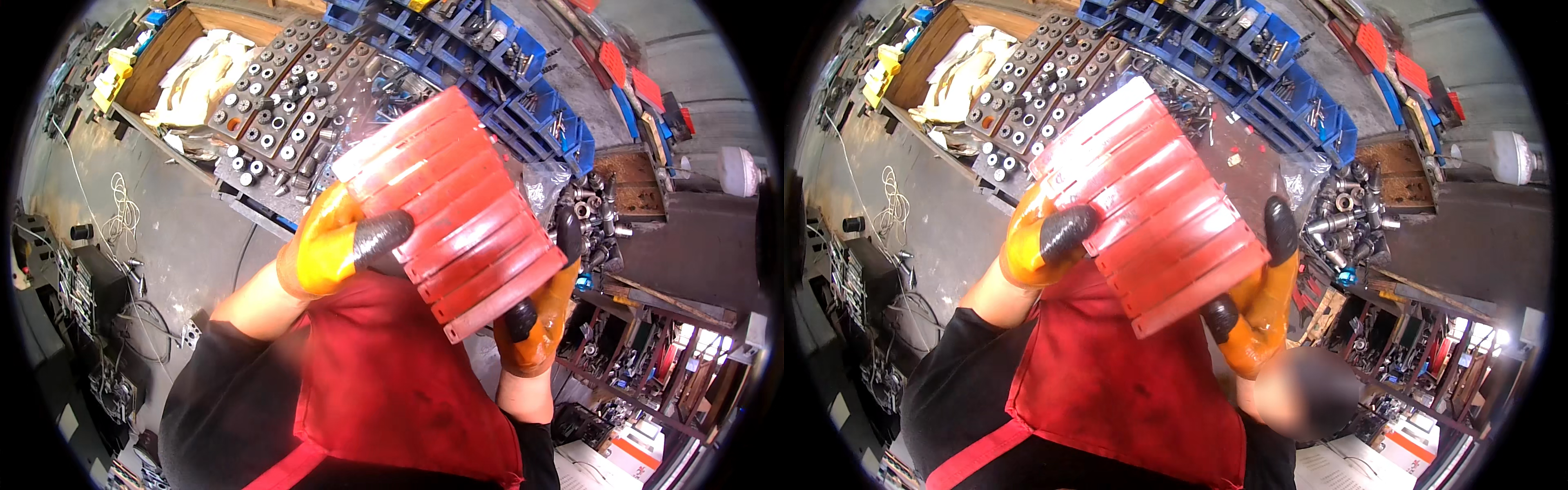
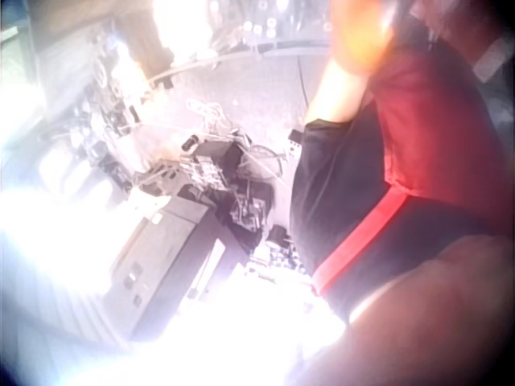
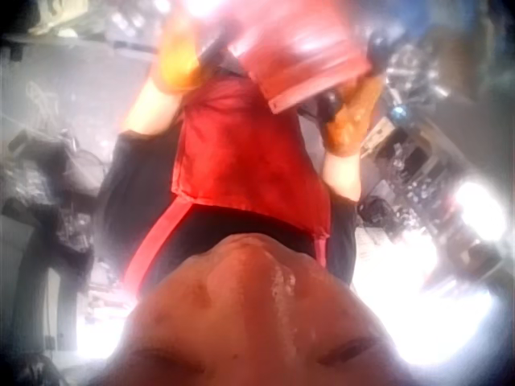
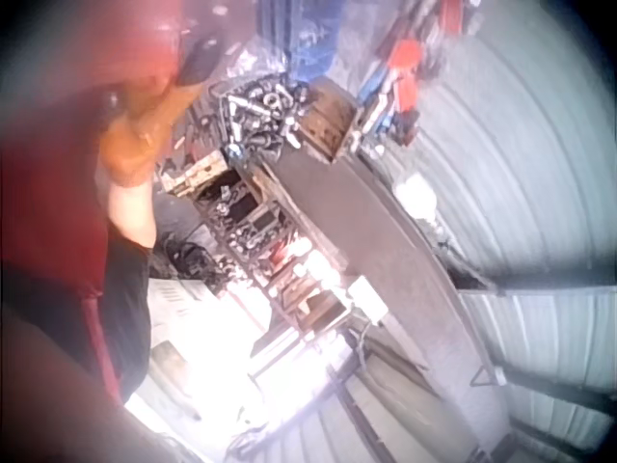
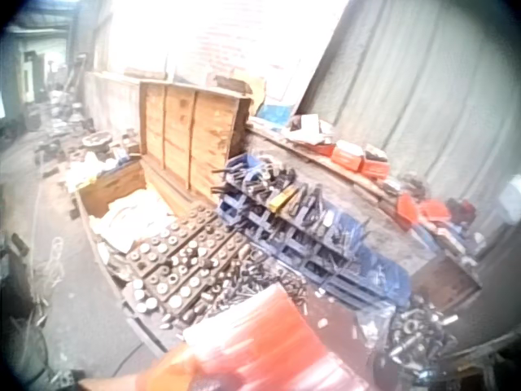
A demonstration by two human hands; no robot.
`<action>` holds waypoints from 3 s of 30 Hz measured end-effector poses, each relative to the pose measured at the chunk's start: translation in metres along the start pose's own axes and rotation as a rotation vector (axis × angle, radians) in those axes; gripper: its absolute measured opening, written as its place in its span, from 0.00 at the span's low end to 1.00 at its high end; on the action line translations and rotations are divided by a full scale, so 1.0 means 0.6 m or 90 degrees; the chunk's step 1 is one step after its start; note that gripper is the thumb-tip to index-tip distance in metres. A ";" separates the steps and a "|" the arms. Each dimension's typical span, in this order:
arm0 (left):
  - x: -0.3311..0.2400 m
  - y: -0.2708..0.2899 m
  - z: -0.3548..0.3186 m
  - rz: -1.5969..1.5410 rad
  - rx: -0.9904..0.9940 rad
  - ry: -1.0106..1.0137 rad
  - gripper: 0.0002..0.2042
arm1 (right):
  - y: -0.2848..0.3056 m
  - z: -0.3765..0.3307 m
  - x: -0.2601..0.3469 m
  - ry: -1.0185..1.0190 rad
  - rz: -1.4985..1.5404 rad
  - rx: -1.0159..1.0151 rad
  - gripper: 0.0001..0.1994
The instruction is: The person organizes various metal drill bits and tools on a workbench by taking them out of red plastic cases and placing them into blue bins or back into the cases after handling them.
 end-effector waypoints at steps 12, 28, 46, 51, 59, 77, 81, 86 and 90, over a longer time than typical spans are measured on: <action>0.004 -0.006 0.006 -0.180 0.083 0.032 0.31 | 0.011 0.040 0.008 0.014 -0.205 0.076 0.33; 0.008 0.044 -0.037 0.520 -0.041 -0.288 0.20 | -0.040 0.100 0.006 -0.074 -0.058 -0.024 0.08; -0.007 0.041 -0.039 0.675 -0.128 -0.341 0.21 | -0.145 0.018 0.046 0.409 -0.834 0.059 0.28; -0.020 0.018 -0.035 0.672 -0.150 -0.335 0.19 | -0.135 0.017 0.028 0.443 -0.801 -0.008 0.24; 0.012 0.035 -0.054 0.646 -0.215 -0.283 0.18 | -0.112 0.005 0.005 0.405 -0.727 0.092 0.27; 0.125 0.036 -0.048 0.042 -0.106 0.017 0.14 | -0.050 0.027 -0.117 0.216 -0.554 0.101 0.35; 0.103 0.004 -0.027 0.247 -0.064 -0.026 0.12 | -0.034 0.018 -0.163 0.134 -0.471 0.144 0.36; 0.054 -0.029 -0.058 0.688 0.024 -0.245 0.16 | -0.049 -0.018 -0.114 0.168 -0.718 0.168 0.24; 0.091 -0.024 -0.062 0.243 0.068 0.052 0.14 | -0.040 -0.015 -0.096 0.215 -0.711 0.189 0.25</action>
Point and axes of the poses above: each hand's wrist, its own z-axis towards the middle knuckle, its own y-axis out of the back of the hand, x = y × z, the point moved 9 cm from there along z, towards the middle knuckle, and after that the axes turned 13 degrees about z, right-handed, at the moved point
